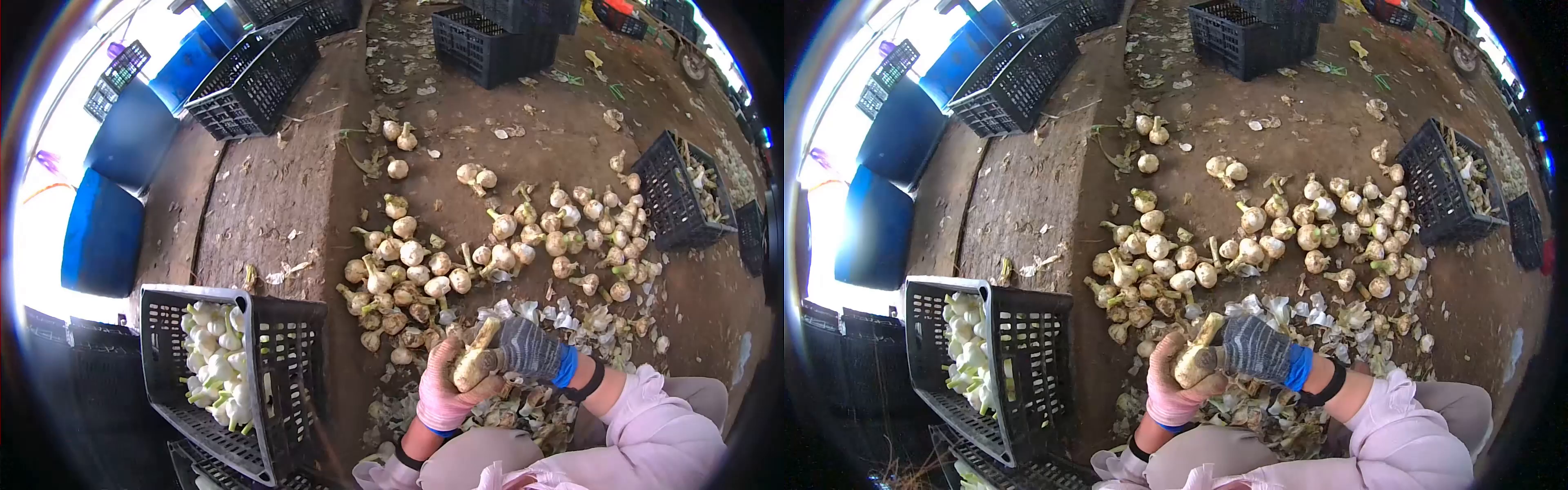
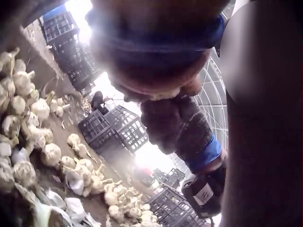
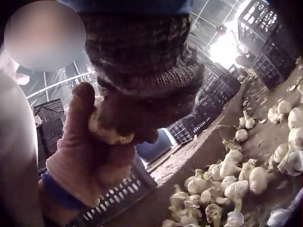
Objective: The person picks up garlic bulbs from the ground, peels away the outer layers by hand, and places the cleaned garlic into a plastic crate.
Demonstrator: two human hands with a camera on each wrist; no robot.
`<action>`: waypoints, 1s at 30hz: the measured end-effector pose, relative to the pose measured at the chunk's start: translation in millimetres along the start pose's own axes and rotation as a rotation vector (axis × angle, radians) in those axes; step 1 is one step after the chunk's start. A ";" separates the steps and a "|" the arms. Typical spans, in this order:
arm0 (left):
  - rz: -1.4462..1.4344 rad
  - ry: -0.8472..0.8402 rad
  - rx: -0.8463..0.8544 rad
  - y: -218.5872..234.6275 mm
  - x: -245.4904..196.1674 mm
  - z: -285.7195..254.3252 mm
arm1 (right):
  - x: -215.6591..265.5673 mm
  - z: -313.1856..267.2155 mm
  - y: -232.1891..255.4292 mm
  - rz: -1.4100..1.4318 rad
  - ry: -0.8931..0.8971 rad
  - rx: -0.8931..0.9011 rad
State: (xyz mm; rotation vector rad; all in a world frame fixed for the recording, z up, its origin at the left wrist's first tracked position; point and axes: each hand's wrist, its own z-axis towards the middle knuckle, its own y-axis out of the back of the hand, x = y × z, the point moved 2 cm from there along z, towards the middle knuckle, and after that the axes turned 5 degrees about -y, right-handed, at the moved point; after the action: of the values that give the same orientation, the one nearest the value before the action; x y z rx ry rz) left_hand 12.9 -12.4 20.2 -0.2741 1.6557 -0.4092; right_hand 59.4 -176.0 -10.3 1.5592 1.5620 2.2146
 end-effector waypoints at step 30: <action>-0.469 0.586 -0.081 16.5 5.6 0.9 | 26.8 7.9 8.9 0.335 -0.263 -0.307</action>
State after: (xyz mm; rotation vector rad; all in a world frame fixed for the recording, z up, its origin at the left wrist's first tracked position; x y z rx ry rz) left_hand 14.0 0.1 8.2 -0.6553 2.1832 -0.8340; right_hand 56.0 -161.2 14.8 2.0199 0.8985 2.1458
